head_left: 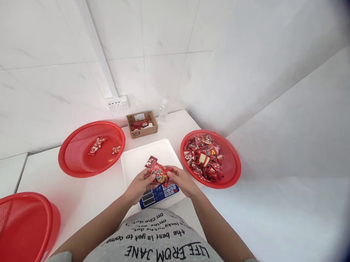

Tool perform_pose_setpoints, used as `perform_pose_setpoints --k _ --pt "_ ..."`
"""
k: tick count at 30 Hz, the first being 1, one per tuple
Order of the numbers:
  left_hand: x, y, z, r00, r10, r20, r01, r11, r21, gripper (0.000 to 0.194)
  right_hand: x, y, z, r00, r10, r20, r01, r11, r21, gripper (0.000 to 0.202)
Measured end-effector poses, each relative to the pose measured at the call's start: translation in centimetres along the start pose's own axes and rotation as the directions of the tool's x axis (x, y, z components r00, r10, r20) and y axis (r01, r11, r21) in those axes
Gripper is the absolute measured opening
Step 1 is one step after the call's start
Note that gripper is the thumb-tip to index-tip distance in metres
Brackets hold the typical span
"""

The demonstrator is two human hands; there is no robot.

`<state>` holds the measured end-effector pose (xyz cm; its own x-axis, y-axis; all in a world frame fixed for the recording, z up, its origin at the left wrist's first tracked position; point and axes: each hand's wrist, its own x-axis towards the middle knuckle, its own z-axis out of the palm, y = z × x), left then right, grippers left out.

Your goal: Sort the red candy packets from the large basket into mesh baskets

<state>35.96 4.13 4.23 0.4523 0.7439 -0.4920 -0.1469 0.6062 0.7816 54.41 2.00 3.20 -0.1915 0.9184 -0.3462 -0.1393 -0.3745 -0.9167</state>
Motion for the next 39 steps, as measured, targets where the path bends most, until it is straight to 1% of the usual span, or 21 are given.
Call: perform_pose_setpoints --k 3,5,8,12,14,18,22,24,27,29,31,32,34,35,36,37,38,39 --pt "-0.3 0.2 -0.1 0.999 -0.027 -0.020 0.026 0.997 -0.078 0.032 0.3 0.5 0.6 0.998 0.005 0.059 -0.003 1.000 -0.024 0.045" --pt "-0.5 0.3 -0.1 0.999 -0.048 -0.018 0.046 0.996 -0.073 0.031 0.4 0.7 1.0 0.999 -0.011 0.031 0.013 0.998 -0.055 0.043" --pt "-0.6 0.3 -0.3 0.998 -0.067 -0.006 0.066 0.998 -0.019 0.032 0.5 0.7 1.3 0.999 -0.044 -0.006 0.043 0.996 -0.079 0.042" --pt "-0.7 0.1 -0.8 0.994 -0.104 0.025 0.100 0.988 0.116 0.037 0.5 0.4 1.4 0.998 -0.063 0.013 0.064 0.992 -0.105 0.040" --pt "-0.7 0.0 -0.9 0.996 -0.092 0.020 0.087 0.982 0.166 0.039 0.4 0.2 1.5 0.999 -0.043 0.013 0.044 0.995 -0.087 0.040" --pt "-0.7 0.1 -0.9 1.000 -0.020 0.016 0.016 0.977 0.213 0.042 0.2 -0.1 1.7 1.000 -0.004 -0.003 0.003 0.999 -0.040 0.043" --pt "-0.6 0.0 -1.0 1.000 0.011 -0.010 -0.008 0.975 0.222 0.044 0.2 0.2 1.7 0.999 0.020 0.046 -0.014 0.992 -0.123 0.044" --pt "-0.6 -0.5 -1.1 0.999 -0.020 -0.041 0.028 0.978 0.205 0.045 0.3 0.8 1.8 0.997 0.056 0.049 -0.047 0.986 -0.161 0.045" --pt "-0.4 -1.6 -1.6 0.986 -0.140 -0.094 0.152 0.979 0.136 0.045 0.5 2.1 2.1 0.990 0.137 0.022 -0.129 0.969 -0.211 0.044" --pt "-0.2 -2.3 -2.2 0.967 -0.218 -0.129 0.228 0.971 0.070 0.042 0.7 3.1 1.9 0.988 0.154 -0.020 -0.153 0.948 -0.279 0.042" --pt "-0.1 -2.7 -3.0 0.948 -0.261 -0.180 0.265 0.964 -0.005 0.038 0.9 3.8 1.0 0.988 0.123 -0.094 -0.148 0.931 -0.334 0.037" --pt "-0.1 -2.8 -3.4 0.936 -0.278 -0.214 0.274 0.960 -0.047 0.034 1.0 4.0 0.2 0.985 0.099 -0.143 -0.143 0.927 -0.347 0.034" --pt "0.0 -2.7 -4.2 0.907 -0.310 -0.287 0.282 0.950 -0.133 0.027 1.2 4.2 -2.0 0.965 0.037 -0.260 -0.137 0.916 -0.377 0.029" --pt "0.1 -2.5 -4.6 0.891 -0.321 -0.320 0.280 0.945 -0.170 0.023 1.2 4.2 -3.4 0.946 -0.004 -0.325 -0.139 0.899 -0.416 0.028" --pt "0.2 -2.3 -4.9 0.881 -0.326 -0.344 0.270 0.942 -0.200 0.019 1.3 4.1 -4.9 0.920 -0.051 -0.389 -0.159 0.859 -0.487 0.028" --pt "0.3 -2.1 -5.2 0.875 -0.323 -0.359 0.255 0.940 -0.226 0.015 1.2 4.1 -6.4 0.891 -0.103 -0.443 -0.197 0.791 -0.579 0.029" --pt "0.4 -1.9 -5.5 0.875 -0.317 -0.367 0.236 0.940 -0.248 0.013 1.2 4.0 -8.0 0.861 -0.141 -0.490 -0.266 0.695 -0.668 0.030" --pt "0.4 -1.7 -5.7 0.877 -0.307 -0.369 0.216 0.939 -0.267 0.011 1.0 4.0 -9.4 0.831 -0.151 -0.536 -0.371 0.568 -0.735 0.032"
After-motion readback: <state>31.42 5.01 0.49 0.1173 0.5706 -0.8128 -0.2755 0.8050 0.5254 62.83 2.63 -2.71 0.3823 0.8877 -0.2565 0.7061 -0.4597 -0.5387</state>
